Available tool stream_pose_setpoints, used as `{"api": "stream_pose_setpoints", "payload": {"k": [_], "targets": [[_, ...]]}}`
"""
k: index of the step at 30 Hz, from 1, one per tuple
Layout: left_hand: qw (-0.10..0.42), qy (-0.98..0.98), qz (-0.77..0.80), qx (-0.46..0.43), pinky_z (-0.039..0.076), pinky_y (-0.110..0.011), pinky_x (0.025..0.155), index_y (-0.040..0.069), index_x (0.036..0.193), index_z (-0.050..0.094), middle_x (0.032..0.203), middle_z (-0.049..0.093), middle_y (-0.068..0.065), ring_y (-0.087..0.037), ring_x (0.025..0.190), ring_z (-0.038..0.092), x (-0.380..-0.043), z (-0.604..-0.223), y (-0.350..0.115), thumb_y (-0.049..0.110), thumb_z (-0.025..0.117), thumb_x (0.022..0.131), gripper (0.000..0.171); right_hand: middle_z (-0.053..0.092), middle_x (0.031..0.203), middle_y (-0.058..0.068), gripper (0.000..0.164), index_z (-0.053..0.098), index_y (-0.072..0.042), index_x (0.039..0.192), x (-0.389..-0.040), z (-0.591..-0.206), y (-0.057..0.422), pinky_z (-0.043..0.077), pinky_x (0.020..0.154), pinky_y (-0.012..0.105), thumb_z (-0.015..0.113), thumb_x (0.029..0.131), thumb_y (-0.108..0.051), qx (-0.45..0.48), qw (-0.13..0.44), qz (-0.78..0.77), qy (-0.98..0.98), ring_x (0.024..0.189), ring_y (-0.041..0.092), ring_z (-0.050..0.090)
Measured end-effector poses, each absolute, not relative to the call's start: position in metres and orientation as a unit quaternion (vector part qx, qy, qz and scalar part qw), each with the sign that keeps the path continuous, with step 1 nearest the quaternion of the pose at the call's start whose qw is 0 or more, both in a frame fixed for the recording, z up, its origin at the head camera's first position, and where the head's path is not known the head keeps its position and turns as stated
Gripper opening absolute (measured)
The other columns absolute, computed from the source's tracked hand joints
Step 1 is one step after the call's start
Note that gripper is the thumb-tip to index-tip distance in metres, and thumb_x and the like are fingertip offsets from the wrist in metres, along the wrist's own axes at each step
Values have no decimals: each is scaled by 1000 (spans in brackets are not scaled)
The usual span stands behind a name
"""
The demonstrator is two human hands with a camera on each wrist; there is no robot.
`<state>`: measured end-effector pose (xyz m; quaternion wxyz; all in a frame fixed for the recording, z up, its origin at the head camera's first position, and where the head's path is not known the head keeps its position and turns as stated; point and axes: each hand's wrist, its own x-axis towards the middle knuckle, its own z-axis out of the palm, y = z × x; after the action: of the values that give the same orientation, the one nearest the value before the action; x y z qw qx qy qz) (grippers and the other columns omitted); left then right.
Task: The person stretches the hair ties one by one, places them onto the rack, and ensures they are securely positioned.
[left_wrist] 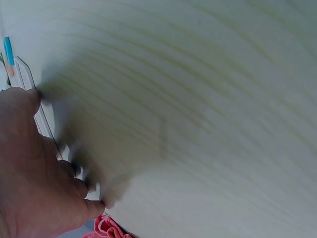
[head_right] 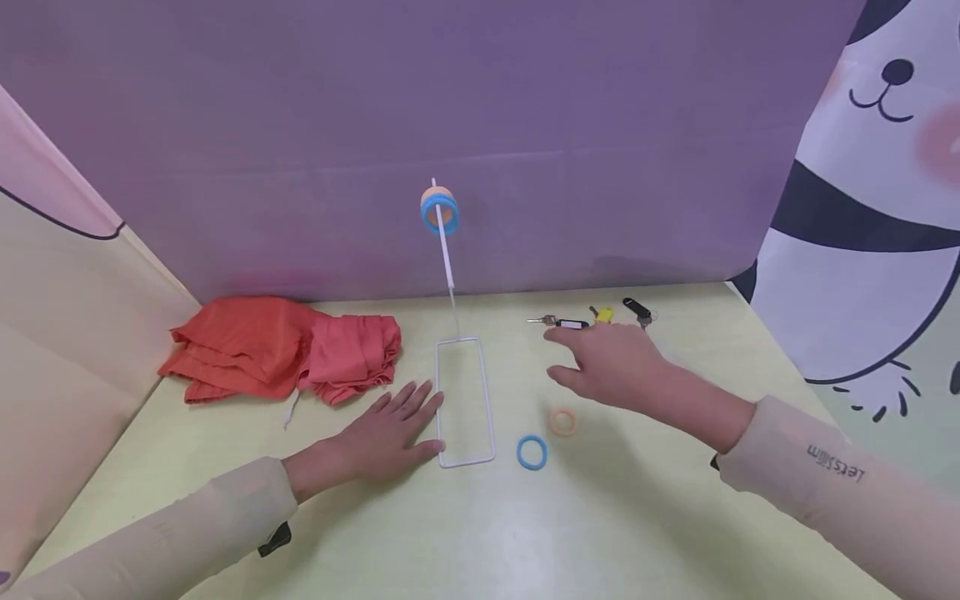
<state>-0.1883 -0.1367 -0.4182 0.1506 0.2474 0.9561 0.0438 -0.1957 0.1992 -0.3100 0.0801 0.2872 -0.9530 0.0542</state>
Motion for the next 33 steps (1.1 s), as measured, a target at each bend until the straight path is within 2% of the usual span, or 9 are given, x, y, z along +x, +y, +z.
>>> {"api": "stream_pose_setpoints", "payload": {"k": [7, 11, 17, 27, 33], "targets": [[152, 955, 53, 249, 12, -59, 125, 19, 162, 14, 171, 8, -7, -34, 158, 4, -187, -418, -139, 60, 41, 101, 79, 50, 56, -14, 48, 62, -12, 132, -189, -358, 210, 32, 43, 24, 71, 90, -34, 273, -35, 84, -958, 48, 3, 41], [152, 955, 55, 247, 12, -58, 125, 19, 162, 14, 171, 8, -6, -33, 158, 4, -187, -419, -138, 61, 41, 101, 79, 52, 60, -14, 53, 61, -12, 134, -189, -377, 216, 35, 45, 24, 72, 89, -37, 250, -76, 104, -960, 51, 3, 44], [150, 955, 50, 250, 12, -58, 125, 19, 162, 14, 171, 7, -7, -33, 158, 4, -189, -419, -138, 61, 40, 101, 79, 52, 57, -13, 56, 62, -11, 133, -191, -391, 221, 33, 45, 24, 75, 86, -39, 230, -87, 124, -961, 51, 4, 44], [154, 956, 46, 244, 11, -58, 125, 22, 163, 11, 171, 5, -4, -31, 158, 2, -190, -418, -138, 64, 40, 100, 80, 43, 52, -11, 48, 66, -22, 126, -196, -407, 221, 27, 45, 26, 74, 85, -46, 209, -90, 129, -965, 51, 9, 39], [152, 956, 45, 247, 11, -57, 126, 22, 162, 12, 171, 6, -4, -31, 158, 2, -190, -418, -137, 64, 40, 100, 81, 48, 54, -11, 48, 67, -21, 126, -196, -408, 221, 26, 45, 26, 74, 85, -46, 209, -90, 125, -966, 51, 9, 40]]}}
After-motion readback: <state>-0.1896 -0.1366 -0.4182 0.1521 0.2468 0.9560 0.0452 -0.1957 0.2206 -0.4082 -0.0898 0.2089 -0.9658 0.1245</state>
